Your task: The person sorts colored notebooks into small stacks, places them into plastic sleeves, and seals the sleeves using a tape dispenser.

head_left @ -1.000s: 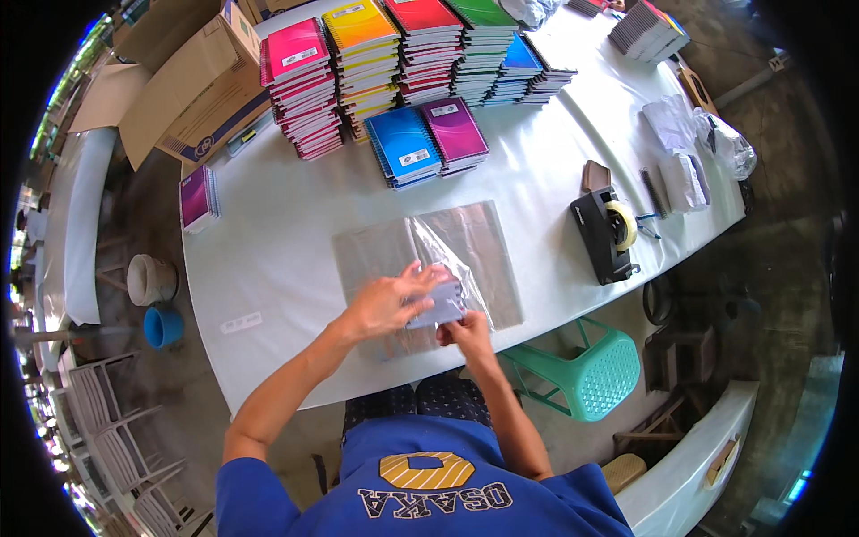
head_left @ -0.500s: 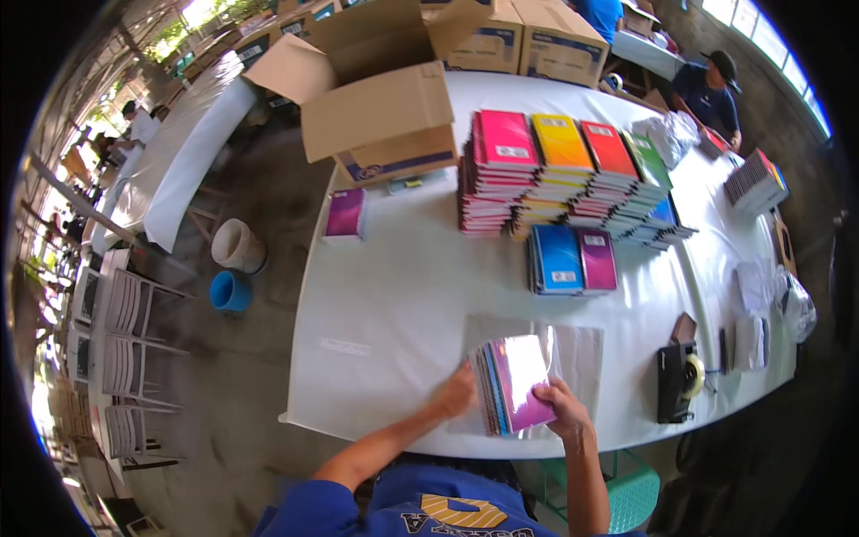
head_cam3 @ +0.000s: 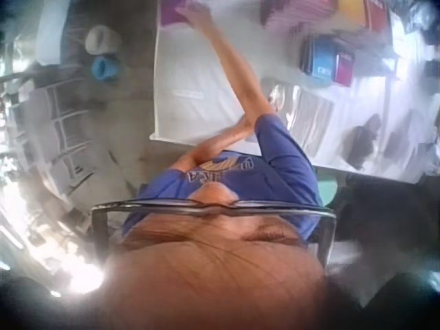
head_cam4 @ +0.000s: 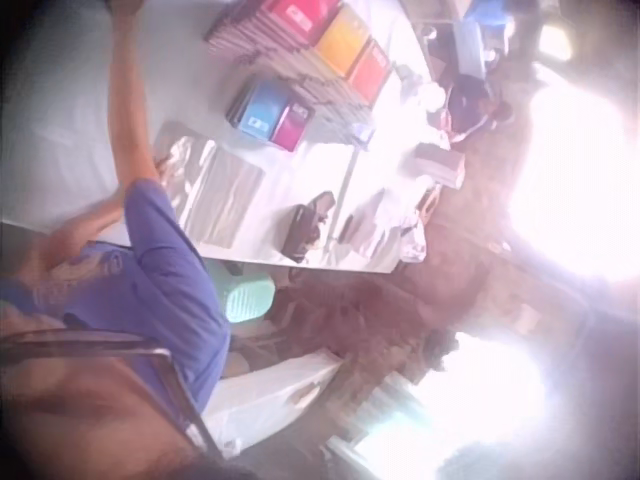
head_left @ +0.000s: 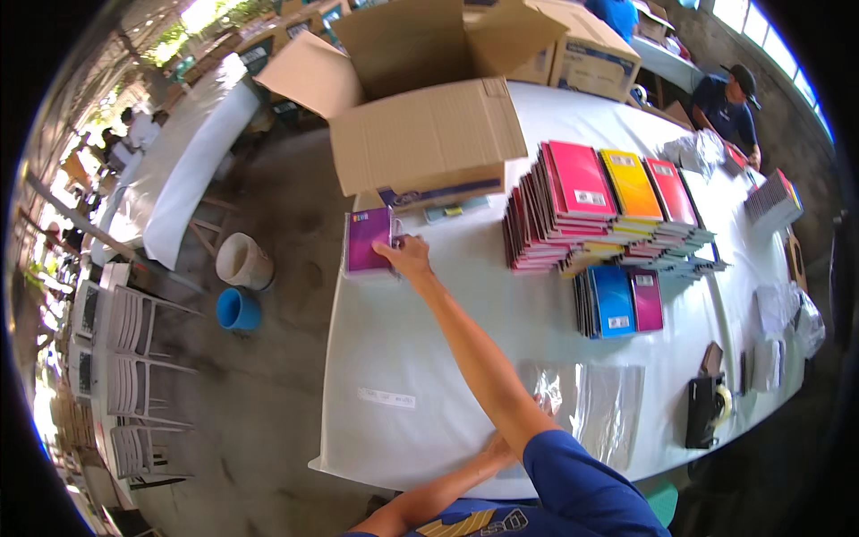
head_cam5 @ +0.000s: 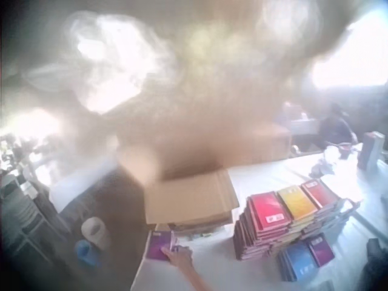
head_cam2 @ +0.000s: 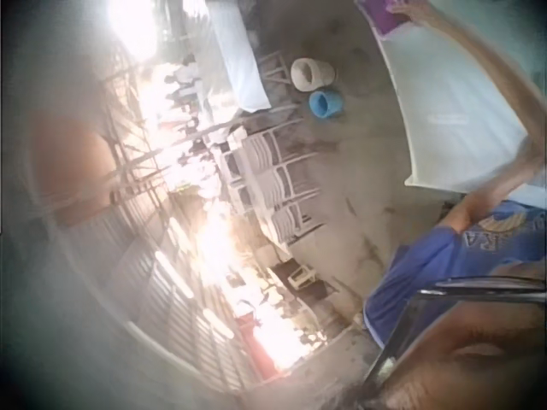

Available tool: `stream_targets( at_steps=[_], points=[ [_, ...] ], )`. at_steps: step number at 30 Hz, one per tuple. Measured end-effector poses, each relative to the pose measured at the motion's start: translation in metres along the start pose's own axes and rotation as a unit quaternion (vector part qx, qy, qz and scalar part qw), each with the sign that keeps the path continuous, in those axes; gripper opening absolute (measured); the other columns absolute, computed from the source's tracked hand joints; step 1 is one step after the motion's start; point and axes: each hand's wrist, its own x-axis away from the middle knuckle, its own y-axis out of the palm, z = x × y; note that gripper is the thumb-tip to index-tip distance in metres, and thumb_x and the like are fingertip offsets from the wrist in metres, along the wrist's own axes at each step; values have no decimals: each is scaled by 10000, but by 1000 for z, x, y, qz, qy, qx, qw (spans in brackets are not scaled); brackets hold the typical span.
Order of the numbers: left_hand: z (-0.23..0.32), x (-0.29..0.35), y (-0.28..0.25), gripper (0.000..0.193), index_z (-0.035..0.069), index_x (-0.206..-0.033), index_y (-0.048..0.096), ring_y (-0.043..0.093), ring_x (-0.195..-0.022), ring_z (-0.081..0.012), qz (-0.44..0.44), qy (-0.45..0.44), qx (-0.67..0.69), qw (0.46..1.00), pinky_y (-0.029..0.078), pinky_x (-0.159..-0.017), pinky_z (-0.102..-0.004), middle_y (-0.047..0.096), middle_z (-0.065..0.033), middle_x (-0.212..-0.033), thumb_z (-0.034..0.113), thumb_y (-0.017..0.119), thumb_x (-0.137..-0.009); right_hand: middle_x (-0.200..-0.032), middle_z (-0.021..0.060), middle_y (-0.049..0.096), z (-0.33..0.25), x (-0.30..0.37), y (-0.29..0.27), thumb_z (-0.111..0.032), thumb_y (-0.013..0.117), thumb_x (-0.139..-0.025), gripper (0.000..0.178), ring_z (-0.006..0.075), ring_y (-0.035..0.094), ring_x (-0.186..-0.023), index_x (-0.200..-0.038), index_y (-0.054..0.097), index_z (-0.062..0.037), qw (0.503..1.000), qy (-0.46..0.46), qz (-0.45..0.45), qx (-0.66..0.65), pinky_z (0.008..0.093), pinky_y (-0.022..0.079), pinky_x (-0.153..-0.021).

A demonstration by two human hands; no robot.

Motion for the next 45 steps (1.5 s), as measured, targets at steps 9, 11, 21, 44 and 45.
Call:
stream_targets(
  at_steps=[9,11,21,44,45],
  points=[
    [-19,3,13,667,118,-1528,223,119,-1473,-349,-76,-1,-98,992,149,-1160,-520,177,-110,-1593,361,484,-964,-1228,190,499,70,224,-70,-212,764,-766,456,394,475,-1125,-1139,572,-33,938,-191,117,265,477,427,-901],
    [-14,0,16,638,121,-1516,263,156,-1461,-362,-88,-4,-162,983,167,-1153,-525,182,-113,-1590,361,483,-968,-1193,190,502,81,304,-104,-148,753,-759,443,384,491,-1106,-1146,568,-40,864,-128,201,443,461,433,-887],
    [7,-12,0,766,253,-1532,227,311,-1387,-403,-105,52,-306,945,274,-1120,-556,342,-139,-1505,185,605,-869,-943,133,538,160,387,-217,174,560,-725,339,242,601,-790,-1015,568,0,950,-88,265,137,323,531,-624],
    [82,-57,62,873,271,-1552,147,279,-1363,-526,-278,-81,-475,831,348,-1010,-668,107,-169,-1597,192,648,-840,-892,113,603,193,450,-370,-22,659,-808,193,178,607,-744,-984,580,-8,939,-10,306,155,286,500,-598],
    [81,-60,62,873,271,-1552,147,279,-1363,-526,-277,-85,-475,831,348,-1010,-668,107,-169,-1597,192,648,-840,-913,112,616,175,450,-356,13,632,-795,211,202,612,-793,-999,588,-18,949,-94,264,141,317,501,-673]
  ],
)
